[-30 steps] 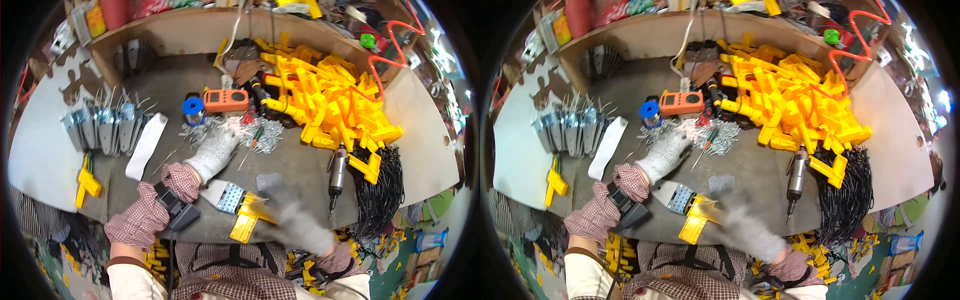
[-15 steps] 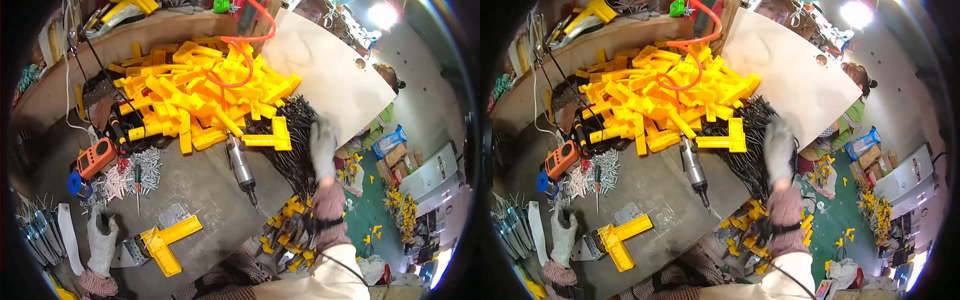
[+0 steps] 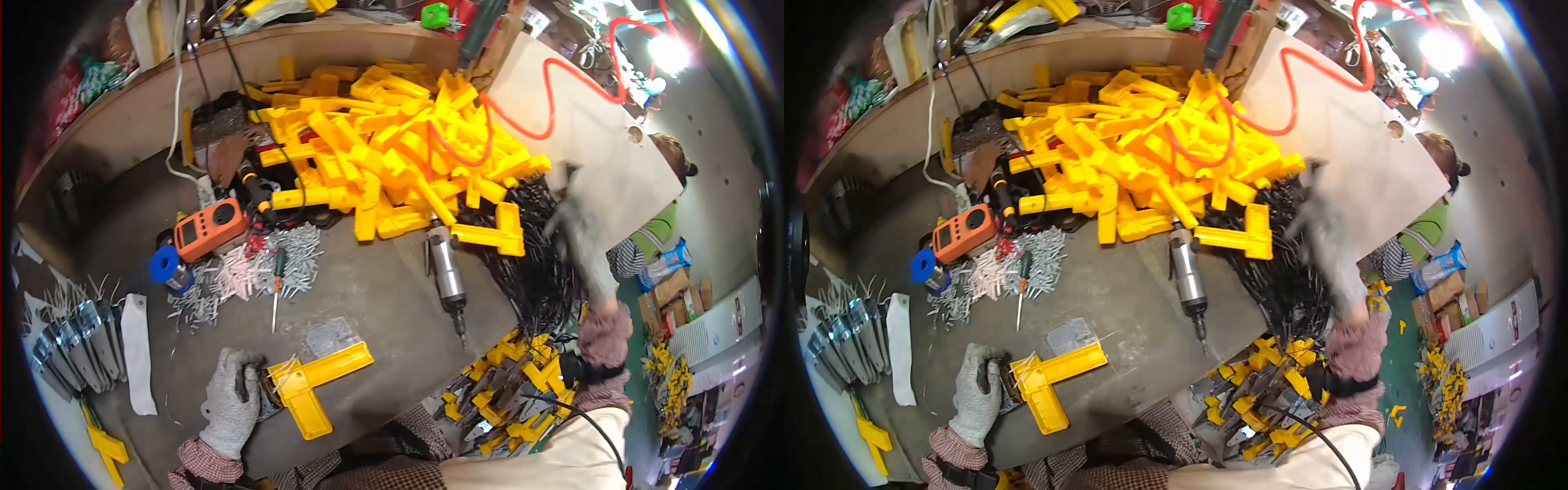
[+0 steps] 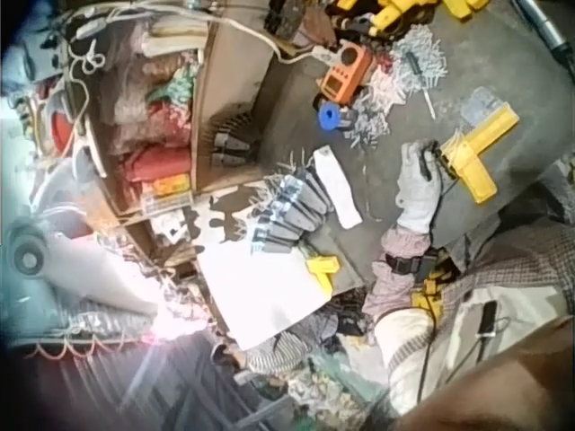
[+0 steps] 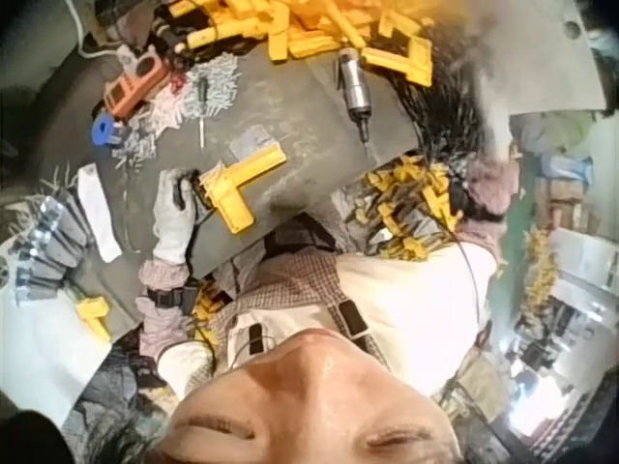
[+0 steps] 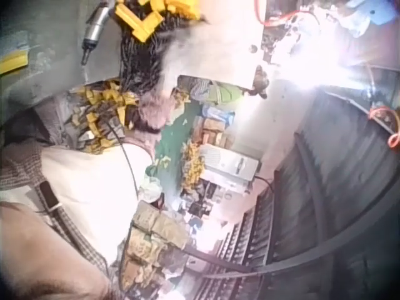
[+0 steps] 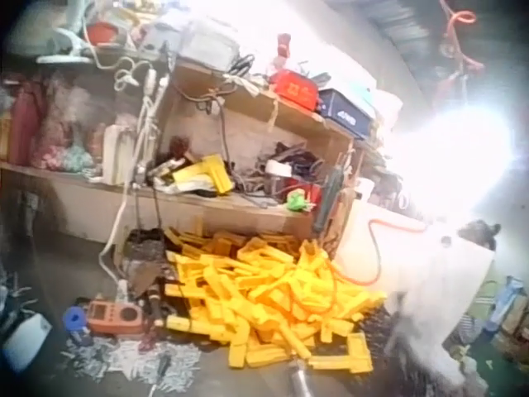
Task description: The worker assembles yellow plastic housings with metal plates and wires, using tools for crimping, soldering, and screwing.
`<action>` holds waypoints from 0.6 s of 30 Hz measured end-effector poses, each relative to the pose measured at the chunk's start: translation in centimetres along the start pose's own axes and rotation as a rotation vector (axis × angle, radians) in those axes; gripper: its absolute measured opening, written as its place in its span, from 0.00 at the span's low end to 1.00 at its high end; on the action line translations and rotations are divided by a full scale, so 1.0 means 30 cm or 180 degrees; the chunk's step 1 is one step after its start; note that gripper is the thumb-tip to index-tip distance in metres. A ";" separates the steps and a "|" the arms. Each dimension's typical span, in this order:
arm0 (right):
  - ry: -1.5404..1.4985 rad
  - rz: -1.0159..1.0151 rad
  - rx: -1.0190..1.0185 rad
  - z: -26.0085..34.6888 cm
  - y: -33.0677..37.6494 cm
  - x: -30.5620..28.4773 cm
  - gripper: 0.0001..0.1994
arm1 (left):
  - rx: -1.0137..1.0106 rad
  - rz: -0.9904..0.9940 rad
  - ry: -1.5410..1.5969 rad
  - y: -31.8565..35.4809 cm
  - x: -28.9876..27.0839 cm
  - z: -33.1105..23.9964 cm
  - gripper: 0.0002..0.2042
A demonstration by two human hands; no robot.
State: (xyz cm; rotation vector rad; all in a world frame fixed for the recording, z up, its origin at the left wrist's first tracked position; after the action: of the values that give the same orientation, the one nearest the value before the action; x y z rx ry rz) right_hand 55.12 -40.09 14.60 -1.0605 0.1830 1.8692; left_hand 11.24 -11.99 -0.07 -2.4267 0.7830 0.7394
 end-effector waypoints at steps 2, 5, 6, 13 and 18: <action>-0.1543 0.1405 0.0822 0.215 0.125 0.194 0.16 | -0.0003 0.0013 -0.0126 0.031 -0.019 0.004 0.05; -0.2097 0.1425 0.0612 0.309 0.152 0.486 0.13 | 0.0052 -0.0018 -0.0109 0.056 -0.033 0.029 0.05; -0.2358 0.1434 0.0494 0.283 0.140 0.566 0.11 | 0.0001 -0.0002 -0.0129 0.067 -0.039 0.042 0.05; 0.0988 0.1157 -0.2972 0.365 0.235 0.547 0.20 | -0.0323 -0.0185 -0.0345 0.170 -0.107 0.025 0.05; 0.0522 0.2863 -0.3289 0.424 0.602 0.638 0.18 | -0.0493 -0.0142 0.0025 0.169 -0.084 0.029 0.05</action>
State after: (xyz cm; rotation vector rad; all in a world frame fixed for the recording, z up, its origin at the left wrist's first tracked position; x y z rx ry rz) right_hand 29.99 -30.62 3.04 -2.0636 -0.3196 2.7736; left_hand 5.97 -14.19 -0.55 -2.5771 0.6955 0.8006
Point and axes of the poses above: each hand's wrist, its own y-axis away from the middle knuckle, its own x-axis out of the palm, z = x × y, the point moved 3 cm from there along -y, towards the middle knuckle, and after that the axes turned 6 degrees about -z, right-handed, at the moved point
